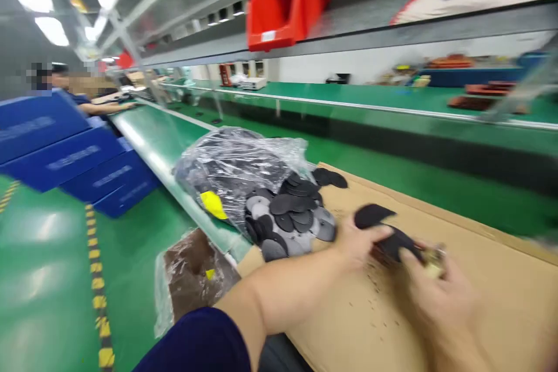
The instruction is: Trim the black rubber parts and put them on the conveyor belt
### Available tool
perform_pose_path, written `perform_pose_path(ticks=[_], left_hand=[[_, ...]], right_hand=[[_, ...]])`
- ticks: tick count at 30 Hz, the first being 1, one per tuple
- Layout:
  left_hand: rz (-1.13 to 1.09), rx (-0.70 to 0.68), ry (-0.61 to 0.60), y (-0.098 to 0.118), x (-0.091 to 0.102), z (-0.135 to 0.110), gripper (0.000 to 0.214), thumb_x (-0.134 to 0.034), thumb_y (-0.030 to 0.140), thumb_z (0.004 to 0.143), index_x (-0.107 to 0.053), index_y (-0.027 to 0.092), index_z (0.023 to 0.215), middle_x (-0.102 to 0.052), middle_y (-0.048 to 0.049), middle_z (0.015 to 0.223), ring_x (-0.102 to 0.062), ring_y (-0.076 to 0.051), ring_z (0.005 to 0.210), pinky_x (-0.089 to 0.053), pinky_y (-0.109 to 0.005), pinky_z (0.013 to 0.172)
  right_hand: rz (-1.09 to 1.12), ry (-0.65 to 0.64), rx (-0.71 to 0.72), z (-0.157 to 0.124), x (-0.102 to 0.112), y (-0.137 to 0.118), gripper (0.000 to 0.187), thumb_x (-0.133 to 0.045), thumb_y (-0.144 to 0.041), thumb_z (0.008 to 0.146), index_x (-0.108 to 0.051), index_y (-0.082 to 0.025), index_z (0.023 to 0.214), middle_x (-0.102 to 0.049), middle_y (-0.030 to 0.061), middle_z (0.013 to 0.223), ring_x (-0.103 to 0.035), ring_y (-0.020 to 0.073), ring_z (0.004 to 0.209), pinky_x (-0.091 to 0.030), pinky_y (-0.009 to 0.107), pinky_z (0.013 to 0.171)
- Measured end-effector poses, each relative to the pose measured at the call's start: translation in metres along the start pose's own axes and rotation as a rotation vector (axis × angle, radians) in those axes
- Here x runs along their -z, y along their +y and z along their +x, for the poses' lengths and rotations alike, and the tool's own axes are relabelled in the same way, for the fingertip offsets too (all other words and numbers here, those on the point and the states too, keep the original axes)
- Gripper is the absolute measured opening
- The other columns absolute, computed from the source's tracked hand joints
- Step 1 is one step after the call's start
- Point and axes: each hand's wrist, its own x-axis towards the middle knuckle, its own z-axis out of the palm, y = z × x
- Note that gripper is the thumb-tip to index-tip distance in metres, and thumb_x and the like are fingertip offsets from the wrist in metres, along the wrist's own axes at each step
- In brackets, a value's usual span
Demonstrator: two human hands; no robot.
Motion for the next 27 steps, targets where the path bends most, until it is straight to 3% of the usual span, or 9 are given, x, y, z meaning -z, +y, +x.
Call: perform_pose_path(ticks=[3,5,8,10,13,16,23,25,27], left_hand=[[-0.006,0.02,-0.071,0.003,-0.002,-0.006,0.045,-0.082,0.025,0.053,-0.064,0.013,0.093,-0.069,-0.0076,0.079,-0.066,-0.02,0.073,-0.052,-0.036,0.077],[0.016,0.048,-0.15,0.002,-0.002,-0.007,0.044,-0.081,0.024,0.057,-0.063,0.013,0.096,-0.07,-0.0069,0.08,-0.067,-0.021,0.074,-0.052,-0.038,0.078],[0.075,0.034,-0.178,0.0,0.0,-0.009,0.044,-0.082,0.02,0.057,-0.064,0.013,0.097,-0.07,-0.0055,0.087,-0.066,-0.017,0.078,-0.052,-0.031,0.078],[0.114,0.069,-0.177,-0.001,0.002,-0.01,0.044,-0.081,0.025,0.061,-0.064,0.014,0.1,-0.07,-0.005,0.089,-0.065,-0.016,0.075,-0.053,-0.028,0.069],[0.164,0.151,-0.168,-0.001,0.006,-0.011,0.043,-0.078,0.036,0.065,-0.064,0.015,0.101,-0.068,-0.0039,0.083,-0.062,-0.014,0.064,-0.05,-0.025,0.055],[0.179,0.182,-0.214,-0.002,0.008,-0.011,0.042,-0.081,0.034,0.062,-0.064,0.013,0.094,-0.068,-0.0041,0.079,-0.062,-0.014,0.064,-0.051,-0.026,0.057],[0.173,0.179,-0.323,-0.005,0.006,-0.014,0.047,-0.082,0.029,0.061,-0.065,0.014,0.102,-0.07,-0.0086,0.1,-0.066,-0.02,0.088,-0.051,-0.038,0.084],[0.175,0.132,-0.342,-0.005,0.006,-0.015,0.045,-0.082,0.027,0.061,-0.067,0.013,0.101,-0.07,-0.0091,0.102,-0.065,-0.02,0.094,-0.048,-0.037,0.09],[0.203,0.101,-0.344,-0.006,0.007,-0.015,0.044,-0.082,0.026,0.061,-0.067,0.013,0.1,-0.07,-0.0086,0.101,-0.065,-0.018,0.092,-0.049,-0.032,0.086]], right_hand=[[0.195,-0.077,-0.023,-0.001,-0.002,-0.016,0.048,-0.061,-0.049,0.073,-0.061,-0.017,0.109,-0.068,0.0108,0.103,-0.064,0.0262,0.092,-0.049,0.041,0.086],[0.292,-0.113,-0.02,0.002,-0.004,-0.019,0.042,-0.061,-0.046,0.076,-0.061,-0.017,0.106,-0.067,0.0084,0.102,-0.063,0.0222,0.091,-0.049,0.037,0.086],[0.369,-0.043,-0.089,0.002,-0.003,-0.016,0.029,-0.06,-0.044,0.078,-0.061,-0.018,0.09,-0.062,0.0017,0.08,-0.057,0.0151,0.071,-0.049,0.029,0.071],[0.441,-0.017,-0.134,0.0,-0.001,-0.016,0.027,-0.063,-0.042,0.075,-0.058,-0.018,0.084,-0.057,-0.0014,0.073,-0.051,0.0123,0.064,-0.046,0.026,0.065],[0.595,0.06,-0.218,-0.001,0.001,-0.02,0.028,-0.068,-0.041,0.07,-0.054,-0.018,0.08,-0.052,-0.0039,0.068,-0.047,0.0106,0.06,-0.043,0.024,0.061],[0.724,0.131,-0.283,0.002,0.002,-0.024,0.033,-0.073,-0.041,0.064,-0.054,-0.019,0.08,-0.053,-0.0041,0.069,-0.047,0.0105,0.062,-0.043,0.025,0.064],[0.637,0.197,-0.249,0.003,0.001,-0.021,0.03,-0.073,-0.041,0.066,-0.057,-0.019,0.08,-0.053,-0.0037,0.07,-0.047,0.0109,0.064,-0.042,0.025,0.064],[0.597,0.201,-0.218,0.002,-0.001,-0.019,0.029,-0.071,-0.041,0.068,-0.057,-0.019,0.08,-0.055,-0.0032,0.071,-0.048,0.0113,0.065,-0.043,0.026,0.066],[0.572,0.199,-0.207,0.001,-0.003,-0.017,0.029,-0.07,-0.042,0.07,-0.057,-0.019,0.082,-0.057,-0.0022,0.073,-0.051,0.0121,0.066,-0.044,0.027,0.067]])
